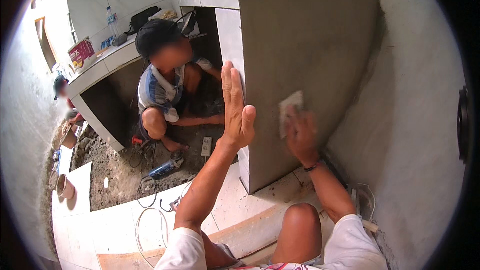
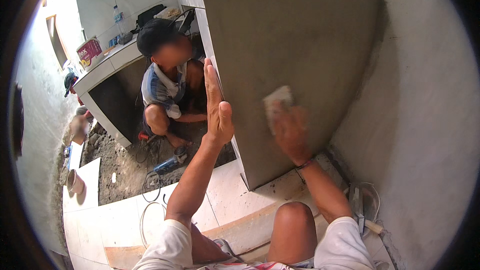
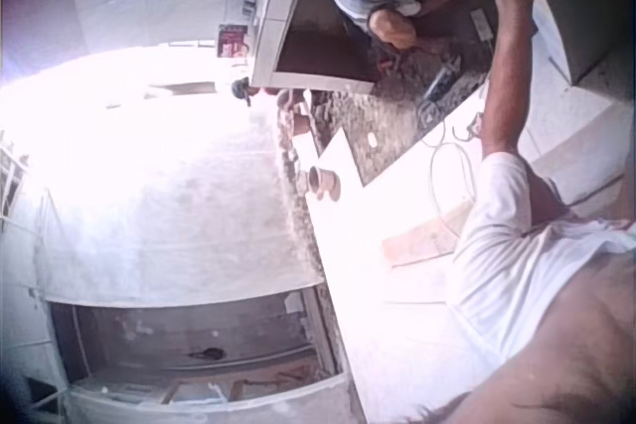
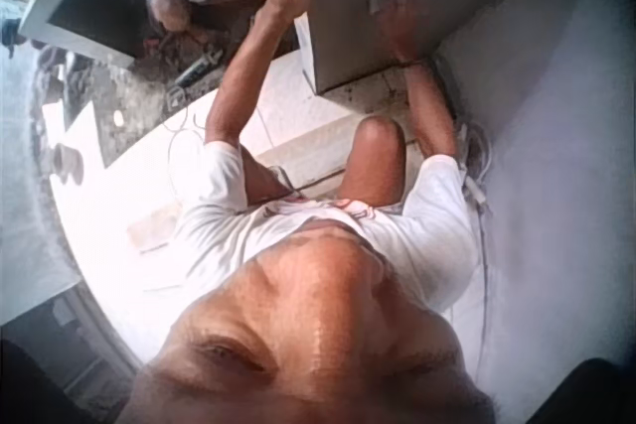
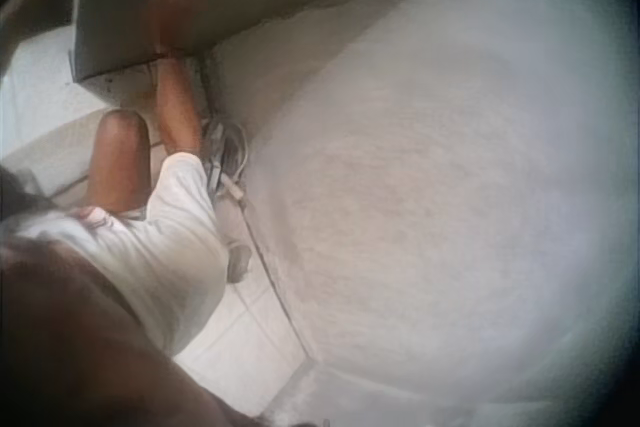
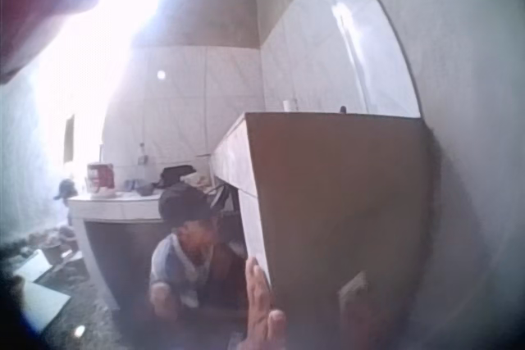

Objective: The person smooths the surface of a plastered wall using a hand tool while another person works on pipes below a counter.

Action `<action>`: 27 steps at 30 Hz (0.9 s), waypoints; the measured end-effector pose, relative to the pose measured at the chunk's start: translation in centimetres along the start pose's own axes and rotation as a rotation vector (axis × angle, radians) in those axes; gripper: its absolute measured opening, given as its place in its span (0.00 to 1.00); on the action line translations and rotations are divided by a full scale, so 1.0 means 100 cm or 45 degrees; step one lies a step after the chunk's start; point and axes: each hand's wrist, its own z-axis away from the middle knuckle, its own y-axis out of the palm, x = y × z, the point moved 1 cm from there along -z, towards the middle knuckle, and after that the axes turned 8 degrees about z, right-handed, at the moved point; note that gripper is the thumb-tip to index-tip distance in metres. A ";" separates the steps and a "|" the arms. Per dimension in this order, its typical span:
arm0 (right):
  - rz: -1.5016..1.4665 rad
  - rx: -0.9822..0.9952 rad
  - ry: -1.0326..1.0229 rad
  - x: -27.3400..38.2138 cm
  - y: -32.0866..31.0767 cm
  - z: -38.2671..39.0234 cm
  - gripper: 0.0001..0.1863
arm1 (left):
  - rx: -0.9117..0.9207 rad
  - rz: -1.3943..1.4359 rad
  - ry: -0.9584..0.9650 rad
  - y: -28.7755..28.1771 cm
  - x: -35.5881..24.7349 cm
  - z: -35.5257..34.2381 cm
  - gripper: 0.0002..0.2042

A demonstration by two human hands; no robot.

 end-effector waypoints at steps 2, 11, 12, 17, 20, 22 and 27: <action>-0.021 -0.130 0.319 -0.035 0.003 -0.003 0.18 | 0.024 0.004 -0.015 0.002 0.002 0.003 0.38; -0.001 -0.095 -0.020 0.048 -0.007 -0.053 0.21 | 0.113 0.041 -0.092 -0.005 0.002 0.005 0.45; 0.034 -0.052 -0.008 0.024 -0.003 -0.015 0.22 | 0.114 0.061 -0.113 -0.001 0.000 0.007 0.45; -0.037 -0.159 0.410 -0.030 0.000 -0.031 0.23 | 0.132 0.063 -0.119 -0.004 0.002 0.002 0.46; -0.114 -0.080 0.391 0.011 -0.019 -0.090 0.21 | 0.136 0.074 -0.156 -0.011 0.001 0.003 0.47; -0.049 -0.058 0.001 0.038 -0.012 -0.070 0.20 | 0.147 0.060 -0.132 -0.009 0.001 0.000 0.47; -0.045 -0.024 0.185 -0.017 0.006 0.024 0.24 | 0.164 0.064 -0.132 0.001 -0.006 -0.001 0.48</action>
